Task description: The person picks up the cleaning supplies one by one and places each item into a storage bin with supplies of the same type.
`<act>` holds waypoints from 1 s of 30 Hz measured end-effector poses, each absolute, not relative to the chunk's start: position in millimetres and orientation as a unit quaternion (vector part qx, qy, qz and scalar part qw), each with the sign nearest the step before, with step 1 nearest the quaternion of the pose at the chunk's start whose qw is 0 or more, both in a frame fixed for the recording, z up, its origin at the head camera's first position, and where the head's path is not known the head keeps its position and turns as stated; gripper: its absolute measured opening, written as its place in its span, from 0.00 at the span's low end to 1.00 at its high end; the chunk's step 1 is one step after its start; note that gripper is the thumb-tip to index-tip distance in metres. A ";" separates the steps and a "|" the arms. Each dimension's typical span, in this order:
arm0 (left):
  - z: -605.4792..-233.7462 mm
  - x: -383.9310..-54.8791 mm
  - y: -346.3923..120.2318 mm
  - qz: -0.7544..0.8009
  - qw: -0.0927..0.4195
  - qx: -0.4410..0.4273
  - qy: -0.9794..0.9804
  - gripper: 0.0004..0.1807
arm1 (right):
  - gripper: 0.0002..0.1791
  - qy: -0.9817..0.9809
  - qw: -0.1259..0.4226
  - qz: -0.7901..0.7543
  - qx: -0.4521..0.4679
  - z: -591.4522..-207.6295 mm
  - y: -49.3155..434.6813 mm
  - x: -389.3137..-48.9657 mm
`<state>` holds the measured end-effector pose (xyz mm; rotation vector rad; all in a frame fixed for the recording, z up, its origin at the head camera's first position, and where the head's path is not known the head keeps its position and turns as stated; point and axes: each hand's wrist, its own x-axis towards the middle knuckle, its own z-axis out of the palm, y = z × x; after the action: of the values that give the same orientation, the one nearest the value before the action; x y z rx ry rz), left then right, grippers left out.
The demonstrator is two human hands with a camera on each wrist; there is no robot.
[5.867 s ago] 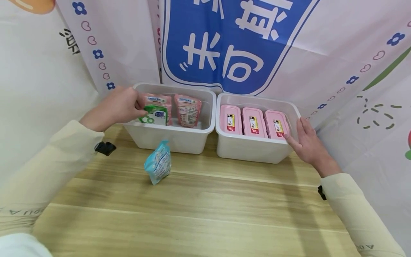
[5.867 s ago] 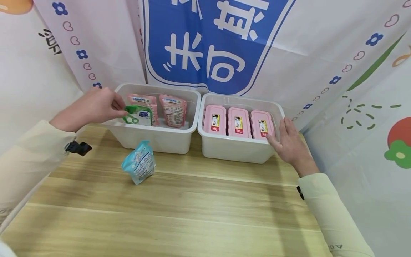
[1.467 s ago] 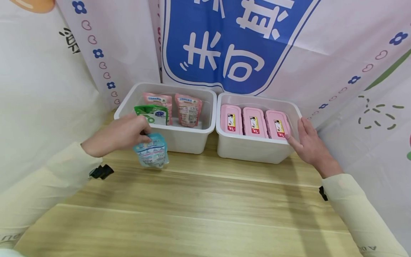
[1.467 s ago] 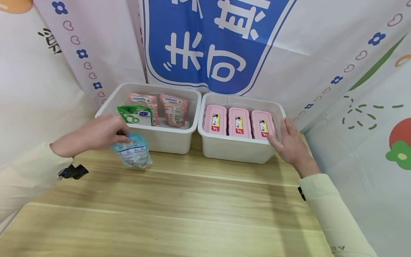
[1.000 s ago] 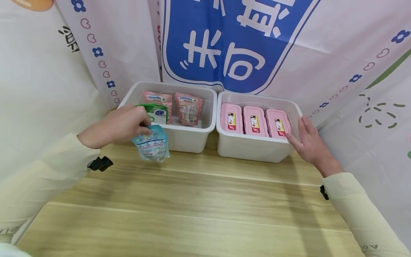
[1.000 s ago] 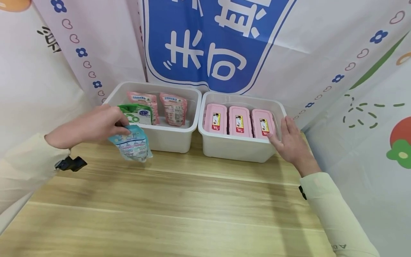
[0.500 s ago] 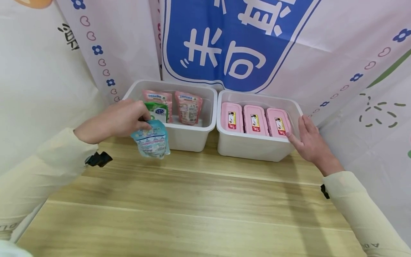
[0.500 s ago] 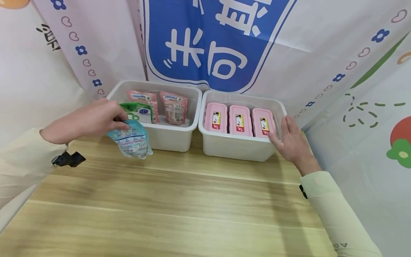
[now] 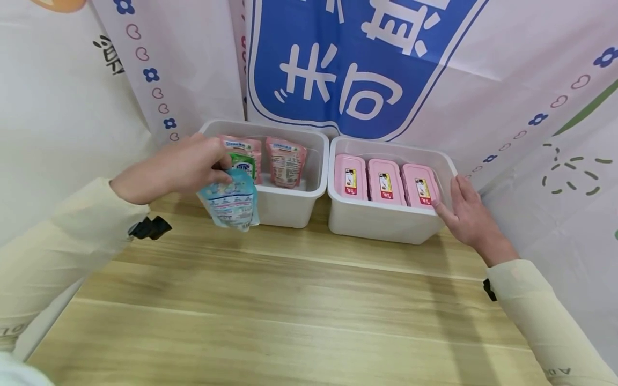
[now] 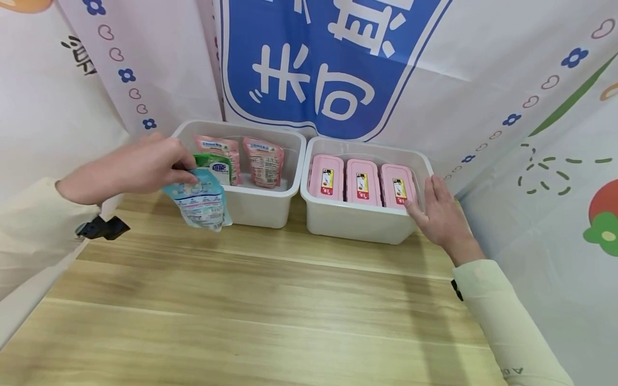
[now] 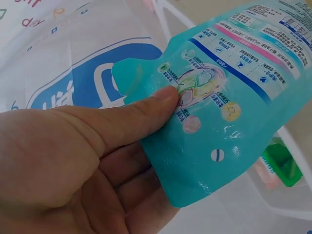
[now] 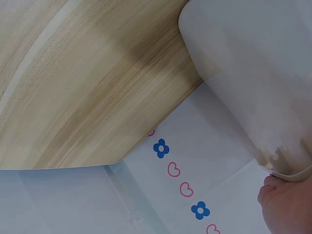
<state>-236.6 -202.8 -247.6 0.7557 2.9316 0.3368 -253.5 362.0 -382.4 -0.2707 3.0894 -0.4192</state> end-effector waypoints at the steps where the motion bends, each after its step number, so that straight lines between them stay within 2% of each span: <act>1: -245.8 -236.8 -202.0 0.111 0.049 0.248 0.961 0.04 | 0.52 0.987 0.007 -0.133 -0.086 -382.4 361.8 -253.3; 30: -197.9 -238.9 -192.5 0.086 0.057 0.238 0.966 0.08 | 0.52 0.987 -0.004 -0.133 -0.091 -384.5 362.4 -253.6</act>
<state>-238.9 -192.5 -197.9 0.7222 2.9282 0.2612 -253.6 362.4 -384.5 -0.2863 3.1076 -0.4203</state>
